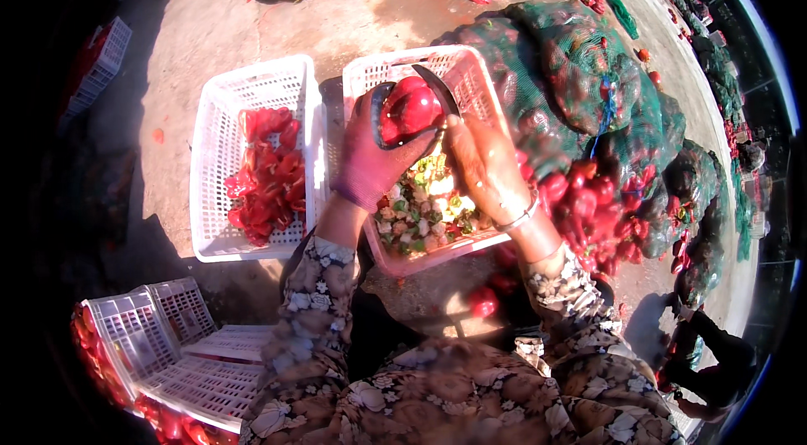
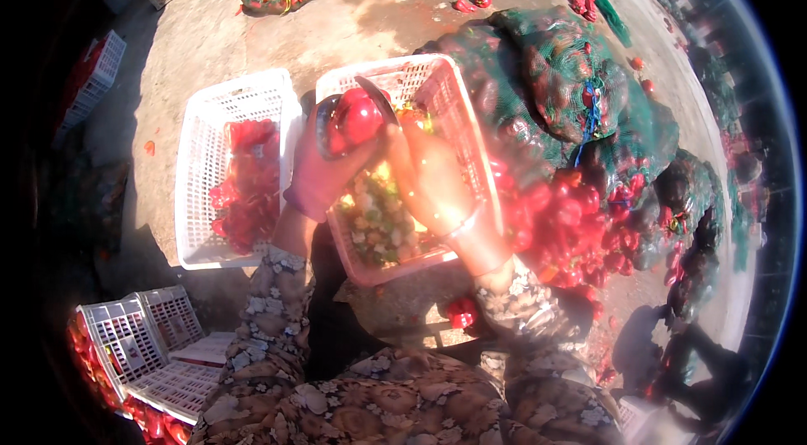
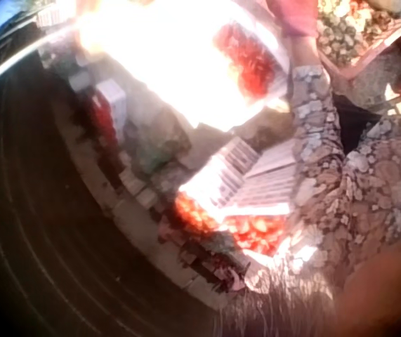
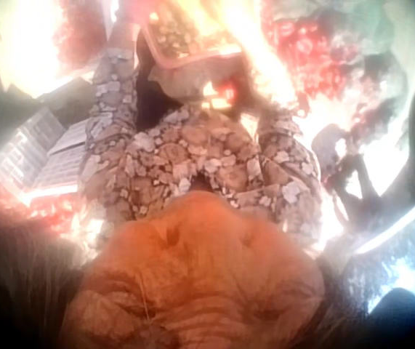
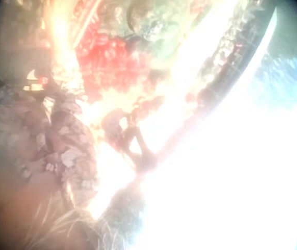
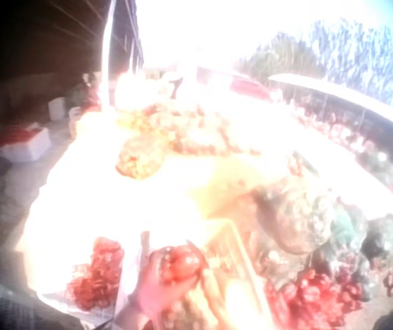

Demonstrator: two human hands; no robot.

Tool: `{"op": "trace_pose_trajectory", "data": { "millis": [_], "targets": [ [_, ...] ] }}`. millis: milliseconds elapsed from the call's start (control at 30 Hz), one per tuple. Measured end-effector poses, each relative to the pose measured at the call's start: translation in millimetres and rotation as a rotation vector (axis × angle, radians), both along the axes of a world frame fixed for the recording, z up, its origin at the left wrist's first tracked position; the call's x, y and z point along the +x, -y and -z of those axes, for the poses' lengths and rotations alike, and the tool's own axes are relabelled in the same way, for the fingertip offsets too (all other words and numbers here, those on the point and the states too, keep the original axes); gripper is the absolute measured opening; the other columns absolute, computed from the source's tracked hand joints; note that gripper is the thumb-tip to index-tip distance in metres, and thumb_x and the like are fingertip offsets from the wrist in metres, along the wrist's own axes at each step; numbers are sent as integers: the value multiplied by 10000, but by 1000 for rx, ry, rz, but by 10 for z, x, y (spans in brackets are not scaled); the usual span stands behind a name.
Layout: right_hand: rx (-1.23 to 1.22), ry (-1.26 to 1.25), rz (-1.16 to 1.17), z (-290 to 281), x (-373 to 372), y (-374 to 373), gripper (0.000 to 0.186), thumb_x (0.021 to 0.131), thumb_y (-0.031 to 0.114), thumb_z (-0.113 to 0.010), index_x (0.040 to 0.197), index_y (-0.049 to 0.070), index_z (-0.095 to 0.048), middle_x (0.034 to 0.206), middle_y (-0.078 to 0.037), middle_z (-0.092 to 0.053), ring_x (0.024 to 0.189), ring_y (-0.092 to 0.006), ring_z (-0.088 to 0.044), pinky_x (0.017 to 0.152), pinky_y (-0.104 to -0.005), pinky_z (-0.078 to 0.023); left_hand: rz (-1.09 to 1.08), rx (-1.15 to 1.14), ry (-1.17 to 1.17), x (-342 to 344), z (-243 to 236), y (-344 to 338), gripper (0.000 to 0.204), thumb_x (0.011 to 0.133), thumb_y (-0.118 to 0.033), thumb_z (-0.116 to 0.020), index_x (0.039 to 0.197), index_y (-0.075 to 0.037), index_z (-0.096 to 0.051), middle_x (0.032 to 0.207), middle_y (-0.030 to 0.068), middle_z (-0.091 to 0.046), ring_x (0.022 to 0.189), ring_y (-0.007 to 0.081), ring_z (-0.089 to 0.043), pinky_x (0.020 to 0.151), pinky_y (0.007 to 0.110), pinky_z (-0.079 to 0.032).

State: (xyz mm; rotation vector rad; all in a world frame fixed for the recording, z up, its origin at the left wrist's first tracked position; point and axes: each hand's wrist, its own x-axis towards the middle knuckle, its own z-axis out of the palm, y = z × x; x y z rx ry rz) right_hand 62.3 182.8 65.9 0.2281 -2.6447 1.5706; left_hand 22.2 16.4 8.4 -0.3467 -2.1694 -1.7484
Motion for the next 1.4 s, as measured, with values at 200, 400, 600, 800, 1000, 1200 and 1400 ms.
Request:
{"op": "trace_pose_trajectory", "data": {
  "millis": [200, 400, 600, 800, 1000, 1200, 1400],
  "targets": [
    [275, -300, -73, -178, -99, 208, 233, 956, 124, -490, 802, -38, -553, 708, -252, -557, 700, -411, -588, 624, -492, -455, 2, 214, 45, -40, 63, 46, 554, 775, -121, -807, 1237, -6, -526, 1135, 131, -630, 1022, 201, -622, 884, 327, -510],
    [338, -344, -53, -42, 21, 228, 222, 982, 156, -516, 867, -33, -519, 579, -244, -511, 554, -426, -549, 521, -494, -401, 90, 440, 131, 52, 55, 10, 520, 810, -117, -782, 1249, -14, -525, 1135, 101, -623, 1025, 169, -604, 897, 307, -495],
    [347, -330, -34, -95, -51, 304, 194, 962, 140, -511, 873, -32, -504, 625, -256, -526, 626, -445, -559, 581, -504, -429, 18, 345, 41, -3, 52, 67, 545, 825, -125, -767, 1289, -11, -507, 1168, 125, -617, 1065, 186, -601, 920, 321, -487],
    [389, -346, -252, -76, -341, 251, 196, 937, 150, -530, 892, -40, -517, 738, -275, -570, 707, -465, -576, 655, -510, -464, -51, 255, 41, -5, -45, 130, 514, 841, -149, -753, 1274, -8, -513, 1168, 133, -628, 1050, 193, -608, 926, 330, -484],
    [271, -201, -152, 171, 12, 428, 165, 931, 119, -497, 880, -37, -509, 676, -244, -568, 673, -417, -604, 614, -473, -457, -16, 607, 172, 3, -88, 199, 391, 904, -111, -669, 1247, -10, -514, 1160, 79, -618, 1027, 151, -593, 886, 285, -495],
    [240, -168, -77, 541, 102, 512, 77, 898, 42, -519, 885, -28, -489, 645, -209, -572, 619, -381, -604, 569, -452, -450, -77, 550, 82, -73, 108, 142, 401, 907, -142, -678, 1248, 0, -521, 1167, 86, -620, 1029, 154, -592, 891, 293, -490],
    [193, -235, -35, 644, 396, 504, 52, 889, 17, -518, 884, -28, -492, 589, -195, -543, 541, -361, -583, 505, -449, -430, -272, 239, 33, 24, 85, 206, 399, 935, -207, -646, 1252, 13, -544, 1163, 108, -624, 1018, 168, -595, 902, 283, -468]
  ]
}}
